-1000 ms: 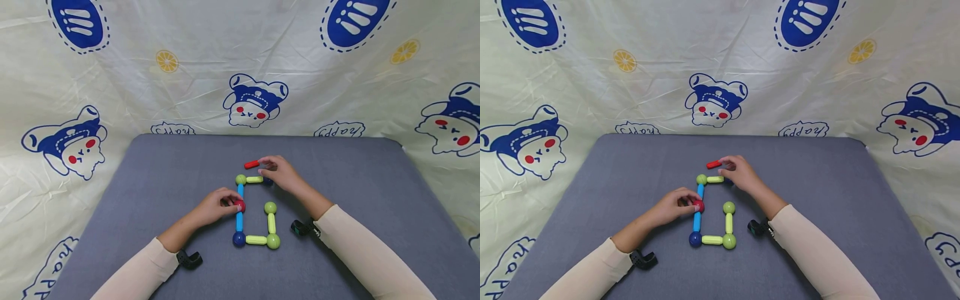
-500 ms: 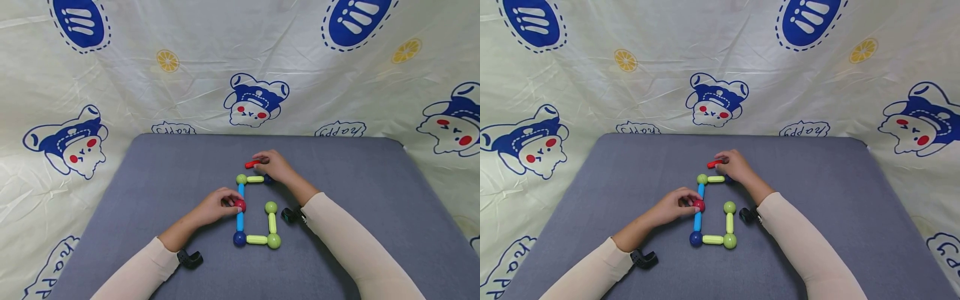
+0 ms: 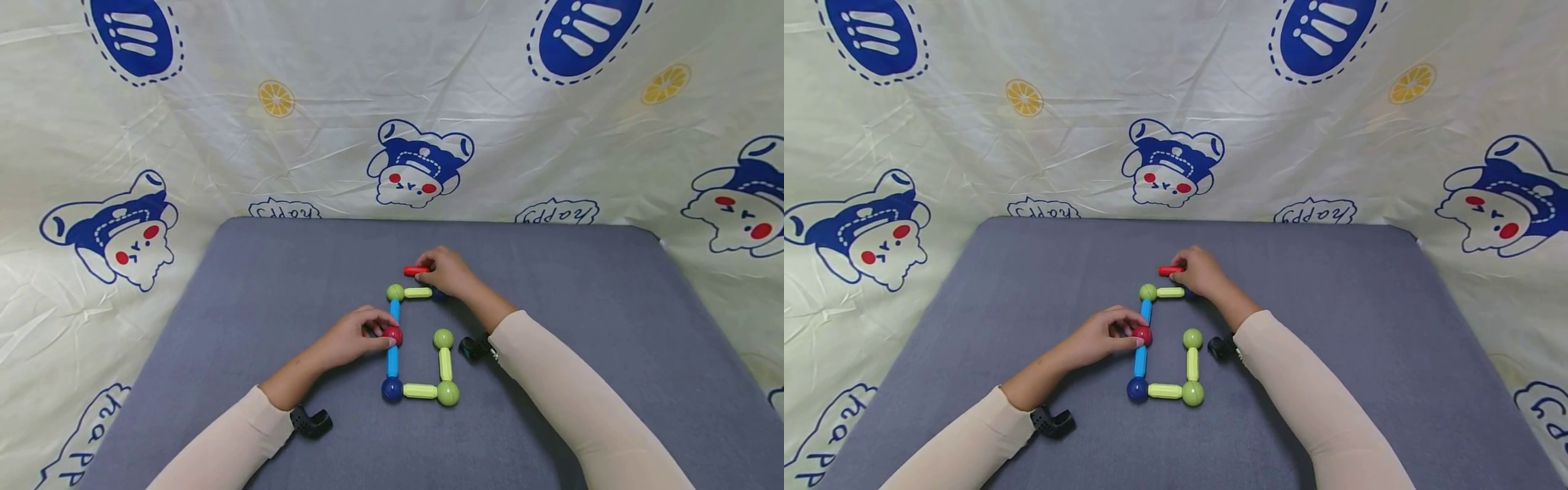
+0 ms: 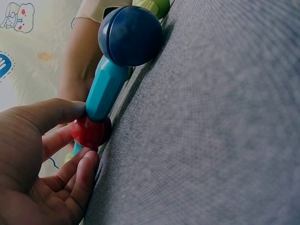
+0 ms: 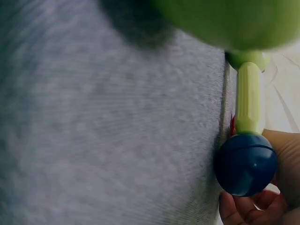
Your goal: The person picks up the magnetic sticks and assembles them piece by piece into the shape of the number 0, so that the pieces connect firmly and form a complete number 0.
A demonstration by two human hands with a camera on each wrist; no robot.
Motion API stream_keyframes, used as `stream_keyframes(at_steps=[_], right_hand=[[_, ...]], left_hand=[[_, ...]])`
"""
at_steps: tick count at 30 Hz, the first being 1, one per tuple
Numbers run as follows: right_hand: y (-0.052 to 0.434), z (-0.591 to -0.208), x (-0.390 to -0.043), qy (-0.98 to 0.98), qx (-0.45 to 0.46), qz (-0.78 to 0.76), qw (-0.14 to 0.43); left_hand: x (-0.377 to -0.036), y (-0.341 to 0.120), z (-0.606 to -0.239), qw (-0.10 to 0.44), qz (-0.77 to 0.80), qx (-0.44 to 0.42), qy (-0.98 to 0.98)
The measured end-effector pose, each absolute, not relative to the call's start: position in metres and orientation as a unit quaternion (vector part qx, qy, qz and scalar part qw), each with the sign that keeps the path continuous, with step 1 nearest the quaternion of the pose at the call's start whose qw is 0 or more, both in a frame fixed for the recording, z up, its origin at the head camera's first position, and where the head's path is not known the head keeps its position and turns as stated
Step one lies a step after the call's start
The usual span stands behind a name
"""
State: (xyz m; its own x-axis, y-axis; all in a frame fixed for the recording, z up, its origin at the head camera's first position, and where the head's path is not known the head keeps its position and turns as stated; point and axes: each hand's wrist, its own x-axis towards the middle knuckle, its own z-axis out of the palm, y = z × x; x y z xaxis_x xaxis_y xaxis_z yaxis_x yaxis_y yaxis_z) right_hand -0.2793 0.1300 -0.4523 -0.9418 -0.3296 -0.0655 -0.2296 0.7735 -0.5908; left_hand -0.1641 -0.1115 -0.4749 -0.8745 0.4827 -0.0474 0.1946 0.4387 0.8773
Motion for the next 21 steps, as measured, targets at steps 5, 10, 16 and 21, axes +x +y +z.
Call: stream_keyframes(at_steps=[5,10,16,21], right_hand=[[0.133,-0.448,-0.278,0.935,-0.134,-0.317,0.084],[0.139,-0.440,-0.271,0.922,-0.127,-0.358,0.070],[0.149,-0.430,-0.254,0.893,-0.099,-0.434,0.062],[0.160,-0.424,-0.236,0.884,-0.082,-0.456,0.064]], left_hand=[[-0.164,-0.111,-0.475,0.147,0.492,0.205,0.833],[-0.164,-0.112,-0.473,0.150,0.490,0.206,0.834],[-0.164,-0.112,-0.473,0.152,0.497,0.202,0.830],[-0.165,-0.112,-0.474,0.153,0.498,0.202,0.830]])
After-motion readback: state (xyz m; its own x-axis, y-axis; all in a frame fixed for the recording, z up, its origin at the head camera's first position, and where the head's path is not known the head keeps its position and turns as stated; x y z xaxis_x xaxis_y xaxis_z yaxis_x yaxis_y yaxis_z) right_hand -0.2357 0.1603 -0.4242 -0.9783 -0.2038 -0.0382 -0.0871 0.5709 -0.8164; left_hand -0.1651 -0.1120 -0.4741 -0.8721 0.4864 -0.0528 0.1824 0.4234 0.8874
